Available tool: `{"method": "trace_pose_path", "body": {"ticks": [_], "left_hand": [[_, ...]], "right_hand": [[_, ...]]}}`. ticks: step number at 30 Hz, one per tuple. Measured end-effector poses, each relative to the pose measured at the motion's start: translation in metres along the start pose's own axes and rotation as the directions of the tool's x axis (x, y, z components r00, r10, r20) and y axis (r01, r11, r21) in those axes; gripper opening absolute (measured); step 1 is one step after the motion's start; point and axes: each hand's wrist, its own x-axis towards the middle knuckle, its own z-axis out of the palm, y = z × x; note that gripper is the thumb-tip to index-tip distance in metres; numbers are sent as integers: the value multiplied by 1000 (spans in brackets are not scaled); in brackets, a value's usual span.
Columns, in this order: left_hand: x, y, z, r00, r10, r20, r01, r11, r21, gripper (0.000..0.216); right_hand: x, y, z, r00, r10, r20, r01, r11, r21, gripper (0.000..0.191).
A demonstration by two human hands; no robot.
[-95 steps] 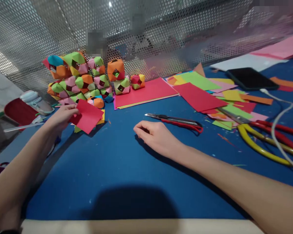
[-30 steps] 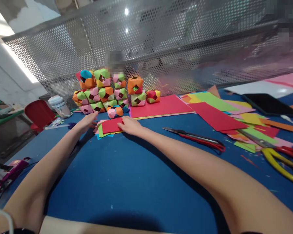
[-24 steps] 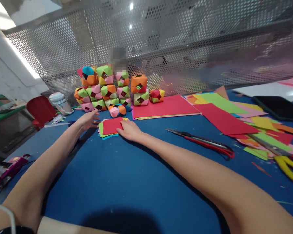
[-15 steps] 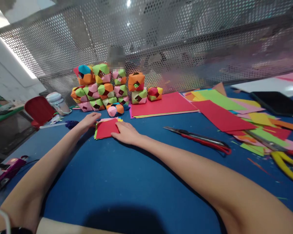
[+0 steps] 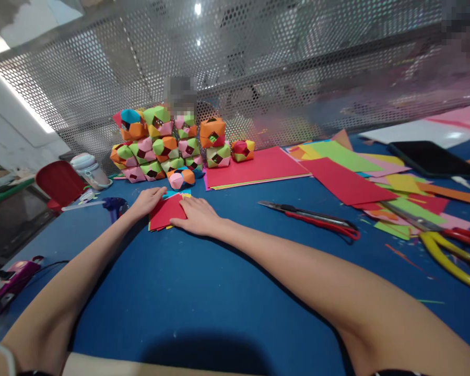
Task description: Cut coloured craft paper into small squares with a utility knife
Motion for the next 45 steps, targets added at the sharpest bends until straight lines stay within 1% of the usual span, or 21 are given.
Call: {"method": "trace_pose_path", "body": {"ticks": [4, 6, 8, 10, 12, 16, 19, 21, 23, 25, 26, 28, 30, 33, 34, 36, 38, 40, 45], "left_hand": [[1, -3, 9, 999, 44, 28, -44, 999, 14, 45], [1, -3, 14, 996, 62, 59, -63, 998, 13, 45], [1, -3, 15, 994, 84, 76, -85, 996, 10, 47], [1, -3, 13, 992, 104, 76, -104, 995, 0, 50], [2, -2, 7, 992, 106, 69, -105, 994, -11, 55], [1, -5, -6, 998, 54, 45, -51, 997, -56, 68], [0, -9, -13, 1000, 2, 31, 1, 995, -97, 73], [-1, -11, -17, 999, -28, 16, 29, 995, -99, 70], [-3, -8, -21, 999, -45, 3, 45, 996, -83, 60], [-9, -1, -24, 999, -45, -2, 45, 997, -58, 49], [-14, 5, -24, 999, -40, -1, 39, 998, -44, 45], [-29, 18, -22, 1000, -21, 12, 22, 1000, -13, 45], [-49, 30, -16, 999, -14, 34, 13, 1000, 21, 54], [-82, 44, -3, 996, -18, 84, 13, 998, 63, 72], [-91, 46, 1, 994, -6, 112, -6, 995, 101, 75], [-104, 49, 6, 990, 16, 137, -36, 989, 142, 67], [-111, 49, 8, 988, 52, 146, -74, 986, 150, 58], [-113, 49, 9, 987, 82, 142, -102, 985, 141, 54], [-114, 45, 11, 987, 117, 110, -131, 983, 132, 50]], "right_hand": [[1, 0, -1, 1000, 26, 0, -26, 1000, 9, 57], [1, 0, 0, 1000, 19, 15, -20, 1000, 8, 64], [1, 0, 1, 999, 2, 37, -2, 1000, 3, 77], [1, 0, 2, 998, -13, 57, 13, 1000, -3, 87], [0, 0, 3, 998, -10, 61, 10, 1000, -11, 89], [-4, -1, 4, 999, 35, 41, -34, 999, -15, 72], [-2, -1, 1, 998, 41, 44, -42, 999, 9, 67], [7, 2, -6, 997, 46, 54, -48, 998, 40, 61], [24, 10, -14, 994, 76, 73, -82, 994, 73, 47], [44, 21, -23, 987, 123, 106, -133, 986, 98, 35], [54, 27, -26, 982, 142, 125, -155, 982, 107, 33], [69, 37, -29, 975, 160, 151, -180, 976, 126, 34], [76, 44, -25, 974, 160, 161, -184, 972, 148, 34], [75, 47, -16, 974, 142, 174, -174, 967, 184, 34], [73, 47, -14, 973, 135, 185, -171, 965, 198, 34], [70, 47, -13, 969, 120, 218, -170, 958, 231, 33], [70, 49, -16, 961, 113, 253, -182, 946, 269, 32], [73, 49, -21, 954, 128, 269, -211, 929, 305, 32], [83, 44, -21, 941, 224, 253, -313, 858, 408, 33]]}}
